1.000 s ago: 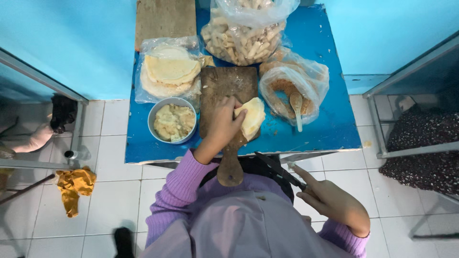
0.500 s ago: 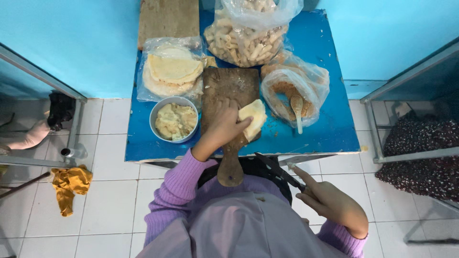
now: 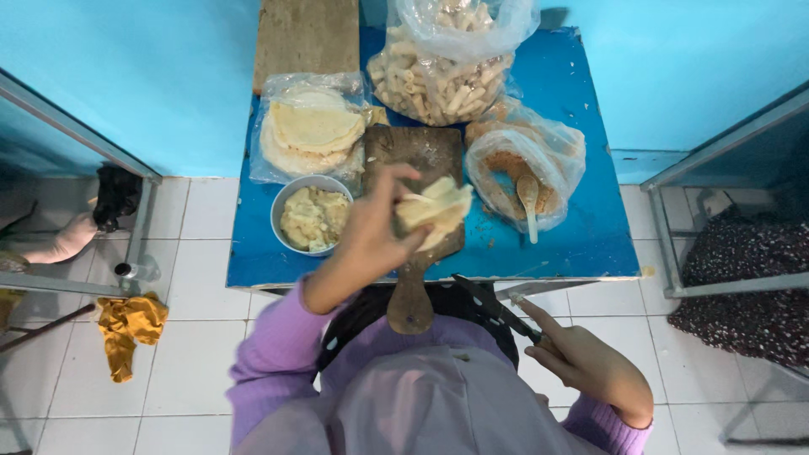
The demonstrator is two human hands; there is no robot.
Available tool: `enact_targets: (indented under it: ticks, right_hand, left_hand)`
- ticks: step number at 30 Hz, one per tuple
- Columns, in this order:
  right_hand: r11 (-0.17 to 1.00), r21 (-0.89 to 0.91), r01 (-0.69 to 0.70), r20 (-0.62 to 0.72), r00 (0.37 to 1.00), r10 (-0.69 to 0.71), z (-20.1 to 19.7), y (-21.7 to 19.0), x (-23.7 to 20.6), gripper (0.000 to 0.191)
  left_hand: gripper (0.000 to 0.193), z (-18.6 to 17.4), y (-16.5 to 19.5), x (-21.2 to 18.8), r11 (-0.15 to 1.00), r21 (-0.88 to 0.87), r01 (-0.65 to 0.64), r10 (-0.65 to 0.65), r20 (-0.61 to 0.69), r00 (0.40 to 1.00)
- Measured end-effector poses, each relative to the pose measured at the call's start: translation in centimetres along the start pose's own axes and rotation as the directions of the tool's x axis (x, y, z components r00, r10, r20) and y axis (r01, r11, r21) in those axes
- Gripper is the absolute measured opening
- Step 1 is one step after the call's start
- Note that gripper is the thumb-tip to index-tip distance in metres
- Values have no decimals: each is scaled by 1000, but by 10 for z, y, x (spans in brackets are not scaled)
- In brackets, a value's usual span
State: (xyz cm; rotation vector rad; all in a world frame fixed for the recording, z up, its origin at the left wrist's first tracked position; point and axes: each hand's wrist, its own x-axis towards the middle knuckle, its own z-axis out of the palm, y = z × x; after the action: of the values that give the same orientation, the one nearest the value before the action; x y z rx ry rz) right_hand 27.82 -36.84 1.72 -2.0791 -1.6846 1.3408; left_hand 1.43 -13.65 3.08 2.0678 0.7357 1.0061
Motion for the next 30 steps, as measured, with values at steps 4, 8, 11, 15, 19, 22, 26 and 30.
enact_targets:
  ticks: [4, 8, 11, 15, 19, 22, 26, 30]
  right_hand:
    - [996, 12, 88, -11, 996, -88, 0, 6, 5, 80]
    - [994, -29, 104, 20, 994, -103, 0, 9, 9, 80]
    - [987, -45, 157, 22, 988, -156, 0, 8, 12, 80]
    - [982, -7, 189, 44, 981, -188, -1, 2, 21, 78]
    - [994, 0, 107, 89, 990, -107, 0, -2, 30, 80]
    - [990, 46, 133, 66, 989, -135, 0, 0, 31, 81]
    - [986, 49, 159, 64, 985, -161, 1, 5, 33, 81]
    - [983, 66, 173, 59, 982, -177, 2, 9, 34, 81]
  left_hand:
    - [72, -71, 14, 9, 991, 105, -80, 82, -18, 996]
    - [71, -103, -25, 65, 958, 288, -5, -10, 50, 999]
    - [66, -94, -74, 111, 974, 228, -9, -25, 145, 989]
    - [66, -65, -128, 149, 961, 75, 265, -272, 418, 867]
    - [70, -36, -150, 173, 938, 89, 335, -308, 654, 691]
    - [71, -29, -148, 176, 983, 158, 95, -177, 663, 728]
    - [58, -41, -144, 168, 858, 401, -323, 91, 499, 862]
    - [30, -65, -148, 164, 827, 456, -329, 132, 411, 902]
